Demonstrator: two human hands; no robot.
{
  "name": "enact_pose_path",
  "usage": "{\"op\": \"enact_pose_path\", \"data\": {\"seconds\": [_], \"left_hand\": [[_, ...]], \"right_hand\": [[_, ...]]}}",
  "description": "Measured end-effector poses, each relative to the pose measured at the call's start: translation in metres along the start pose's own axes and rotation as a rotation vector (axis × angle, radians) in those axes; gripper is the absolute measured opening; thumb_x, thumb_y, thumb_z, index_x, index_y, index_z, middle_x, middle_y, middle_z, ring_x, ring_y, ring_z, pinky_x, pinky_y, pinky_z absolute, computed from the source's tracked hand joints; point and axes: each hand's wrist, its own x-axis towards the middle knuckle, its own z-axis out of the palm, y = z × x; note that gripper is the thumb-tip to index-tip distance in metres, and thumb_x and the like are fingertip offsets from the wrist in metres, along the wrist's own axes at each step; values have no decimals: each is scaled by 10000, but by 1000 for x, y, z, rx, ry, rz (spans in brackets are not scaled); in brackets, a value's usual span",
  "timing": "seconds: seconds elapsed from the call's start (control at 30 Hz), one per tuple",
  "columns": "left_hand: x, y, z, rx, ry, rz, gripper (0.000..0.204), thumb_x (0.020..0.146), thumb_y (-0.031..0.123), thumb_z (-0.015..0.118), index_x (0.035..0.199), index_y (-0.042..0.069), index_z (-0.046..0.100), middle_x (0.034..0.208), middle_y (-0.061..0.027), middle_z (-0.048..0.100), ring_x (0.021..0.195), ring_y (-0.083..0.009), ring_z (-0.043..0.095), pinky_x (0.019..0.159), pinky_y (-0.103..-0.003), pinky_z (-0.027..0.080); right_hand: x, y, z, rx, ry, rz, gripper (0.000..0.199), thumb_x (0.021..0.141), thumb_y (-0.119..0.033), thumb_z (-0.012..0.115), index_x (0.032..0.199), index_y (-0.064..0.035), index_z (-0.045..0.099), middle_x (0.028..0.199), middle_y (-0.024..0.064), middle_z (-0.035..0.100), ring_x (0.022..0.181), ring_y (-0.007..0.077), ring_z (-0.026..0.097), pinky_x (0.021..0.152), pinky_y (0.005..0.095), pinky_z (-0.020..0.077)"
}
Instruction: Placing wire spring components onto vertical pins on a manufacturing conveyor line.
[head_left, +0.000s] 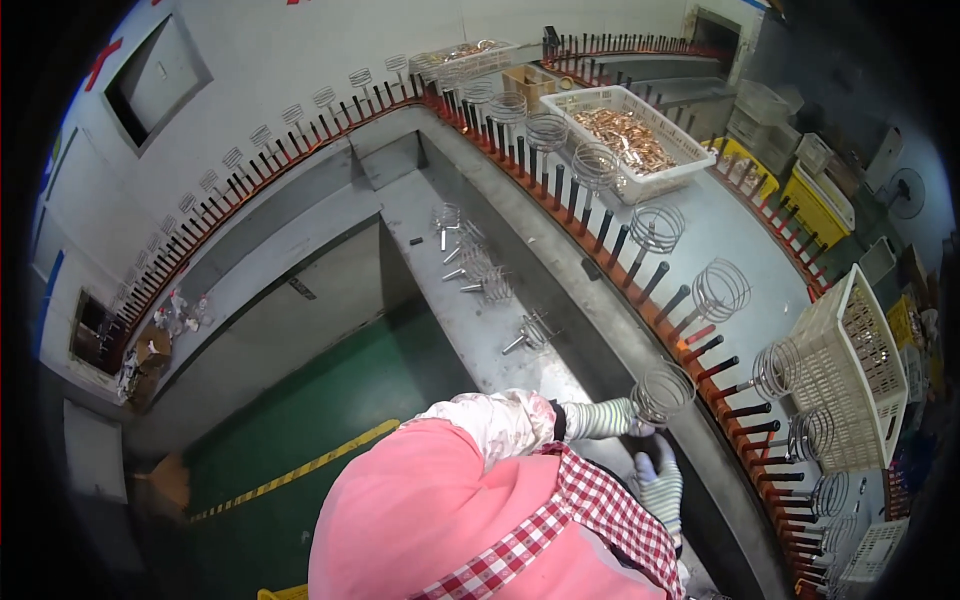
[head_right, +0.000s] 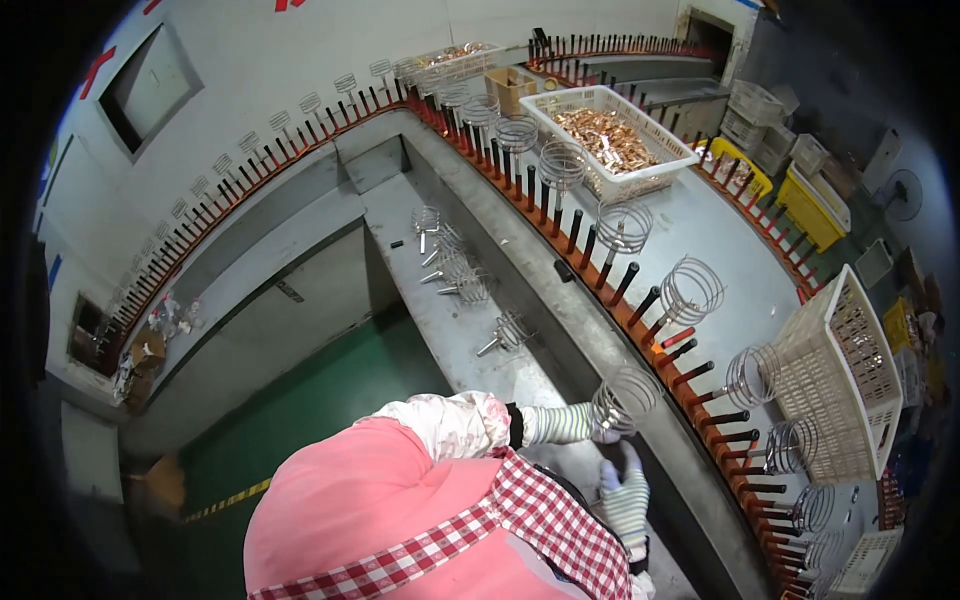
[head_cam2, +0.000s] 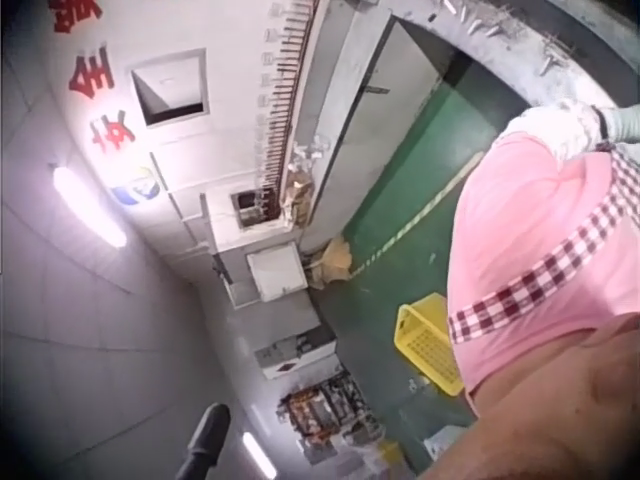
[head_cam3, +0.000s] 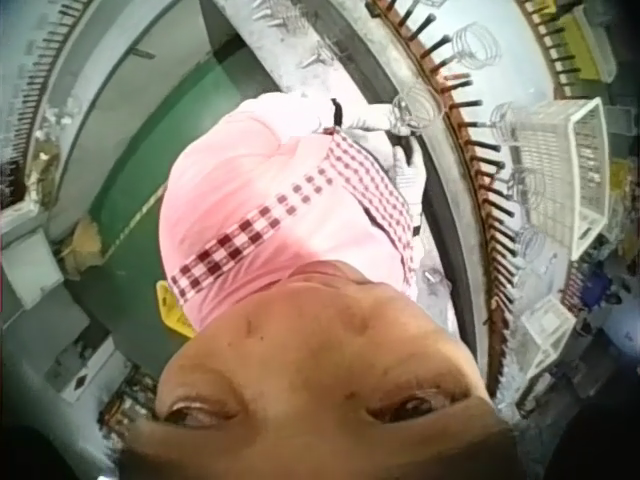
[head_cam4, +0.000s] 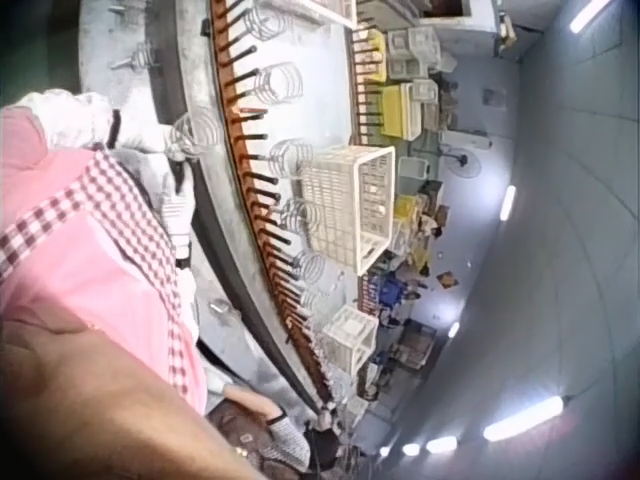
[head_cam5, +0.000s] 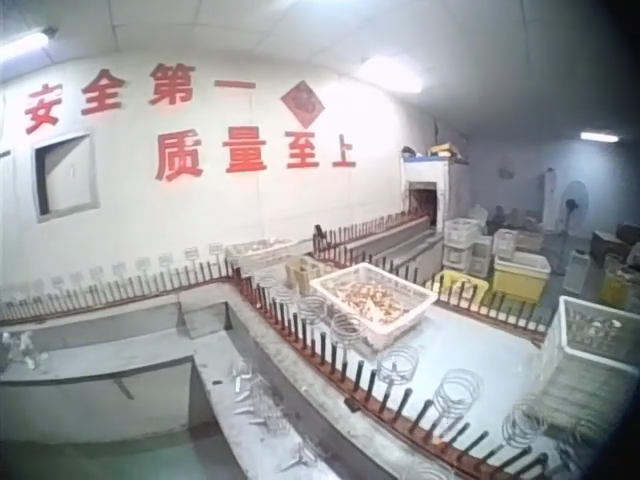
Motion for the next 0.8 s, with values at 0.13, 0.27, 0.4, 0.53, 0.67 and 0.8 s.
{"op": "enact_pose_path", "data": {"seconds": [0.13, 0.27, 0.4, 0.53, 0.67, 0.8], "left_hand": [[-31, 52, 4, -328, -68, -506, 326, 889, 156, 596, 1199, 59, 565, 1142, 3, 613, 1075, -99, 507, 967, -286, 385], [-40, 99, 3, -296, 12, -457, 366, 924, 234, 553, 1277, 140, 520, 1166, 32, 595, 1082, -104, 494, 989, -285, 350], [-39, 81, -1, -235, -91, -418, 380, 927, 237, 547, 1290, 133, 498, 1172, 42, 570, 1043, -116, 504, 916, -293, 423], [-36, 103, -6, -502, -162, -596, 434, 910, 292, 569, 1305, 140, 472, 1059, 10, 573, 869, -92, 546, 756, -287, 491], [-35, 103, -13, -650, -289, -621, 435, 892, 218, 608, 1273, 60, 468, 1034, 2, 594, 900, -110, 551, 819, -271, 466], [-83, 102, -100, -339, 158, -76, 395, 915, 311, 528, 1185, 23, 547, 1136, -109, 587, 1034, -158, 544, 906, -285, 430]], "right_hand": [[25, 48, 47, 238, -62, 81, 390, 798, -89, 665, 1152, -21, 516, 817, 12, 566, 673, 85, 460, 639, 237, 414], [28, 39, 57, 234, -56, -2, 417, 784, -34, 664, 1167, -4, 501, 983, 45, 593, 835, 96, 536, 746, 240, 455], [33, 50, 66, 215, 39, -42, 465, 787, -31, 672, 1207, 22, 480, 1103, 87, 590, 956, 149, 555, 855, 268, 443], [27, 59, 67, 261, 56, 54, 444, 766, -11, 651, 1180, 24, 495, 1105, 83, 589, 961, 146, 559, 864, 276, 444], [17, 37, 64, 174, 46, 42, 404, 806, -19, 607, 1192, 19, 494, 1090, 89, 588, 979, 161, 548, 878, 298, 437], [-4, 48, 48, 94, 232, 181, 234, 938, -166, 429, 1065, 9, 517, 951, 139, 595, 651, 134, 547, 527, 189, 422]]}}
